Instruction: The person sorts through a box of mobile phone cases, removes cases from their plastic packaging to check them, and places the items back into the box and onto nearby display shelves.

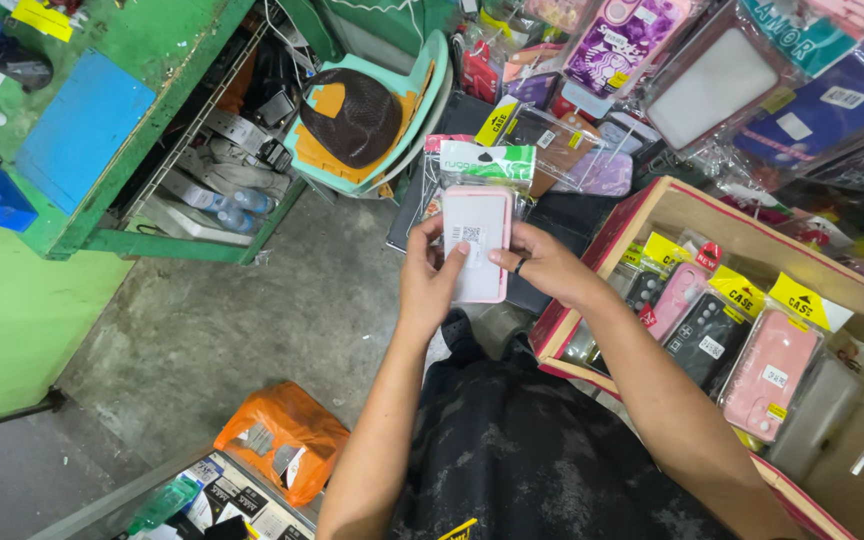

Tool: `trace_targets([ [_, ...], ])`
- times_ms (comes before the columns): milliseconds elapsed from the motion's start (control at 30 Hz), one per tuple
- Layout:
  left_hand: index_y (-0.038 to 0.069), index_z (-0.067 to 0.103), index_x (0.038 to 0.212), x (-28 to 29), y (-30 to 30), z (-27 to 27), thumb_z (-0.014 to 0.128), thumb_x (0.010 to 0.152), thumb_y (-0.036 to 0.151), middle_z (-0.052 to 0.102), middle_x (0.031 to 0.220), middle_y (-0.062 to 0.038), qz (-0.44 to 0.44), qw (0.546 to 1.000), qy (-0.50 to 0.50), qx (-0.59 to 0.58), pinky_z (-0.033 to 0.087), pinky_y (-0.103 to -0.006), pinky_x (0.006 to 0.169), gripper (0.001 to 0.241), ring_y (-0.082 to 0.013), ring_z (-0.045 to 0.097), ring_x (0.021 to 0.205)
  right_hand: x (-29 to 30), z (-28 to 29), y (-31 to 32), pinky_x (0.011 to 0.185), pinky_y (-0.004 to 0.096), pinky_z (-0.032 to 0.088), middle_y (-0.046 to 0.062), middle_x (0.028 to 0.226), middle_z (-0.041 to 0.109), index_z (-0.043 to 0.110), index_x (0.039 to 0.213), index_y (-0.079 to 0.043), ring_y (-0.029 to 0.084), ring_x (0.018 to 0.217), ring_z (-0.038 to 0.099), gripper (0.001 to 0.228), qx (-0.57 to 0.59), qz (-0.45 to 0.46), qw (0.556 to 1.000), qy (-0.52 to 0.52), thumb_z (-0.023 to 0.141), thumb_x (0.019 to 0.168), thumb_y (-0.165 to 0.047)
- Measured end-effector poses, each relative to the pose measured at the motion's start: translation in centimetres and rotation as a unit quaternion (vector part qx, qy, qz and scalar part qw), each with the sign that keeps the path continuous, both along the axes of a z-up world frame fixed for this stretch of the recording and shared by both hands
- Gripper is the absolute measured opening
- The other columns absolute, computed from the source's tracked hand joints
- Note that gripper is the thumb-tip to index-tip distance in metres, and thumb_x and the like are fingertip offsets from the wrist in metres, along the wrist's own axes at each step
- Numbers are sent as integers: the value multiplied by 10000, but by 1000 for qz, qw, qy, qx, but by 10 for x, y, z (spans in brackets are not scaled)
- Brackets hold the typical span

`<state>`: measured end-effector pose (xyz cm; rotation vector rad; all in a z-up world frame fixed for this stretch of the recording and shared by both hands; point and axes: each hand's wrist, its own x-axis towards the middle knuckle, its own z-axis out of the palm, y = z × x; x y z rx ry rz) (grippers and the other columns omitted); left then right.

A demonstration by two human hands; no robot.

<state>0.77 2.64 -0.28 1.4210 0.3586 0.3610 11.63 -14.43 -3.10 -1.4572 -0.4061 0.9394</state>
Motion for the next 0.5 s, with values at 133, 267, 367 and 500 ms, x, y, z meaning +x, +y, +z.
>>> trace_targets([
  [133,9,498,1420,0,4,-6,684,956,63,702,1073,-163,18,997,69,-32,556,-287,813,502,-161,680,937,-3,-4,4,1020,319,512,68,1263,703,606,1325,-6,148,1177,650,389,-12,-9,999,-31,679,972,-152],
  [267,1,464,1384,3,14,-18,641,973,25,719,1158,-155,22,994,33,-102,562,-290,848,448,-159,686,1011,-2,-11,6,936,314,526,94,1210,687,508,1405,-13,159,1060,662,490,-21,-48,997,-50,682,958,-117],
  [367,4,466,1368,4,42,-31,632,980,13,715,1164,-167,83,993,35,-74,567,-297,849,422,-167,688,1007,4,-16,1,842,325,546,135,1134,687,458,1454,-23,184,940,681,536,-21,-117,990,-72,619,943,-35],
  [500,12,452,1347,1,71,-50,613,967,11,724,1151,-163,141,985,49,-89,588,-303,846,413,-178,712,1005,10,-14,-7,861,327,566,153,1172,690,473,1420,-19,186,956,691,431,17,-198,980,-25,463,993,36],
])
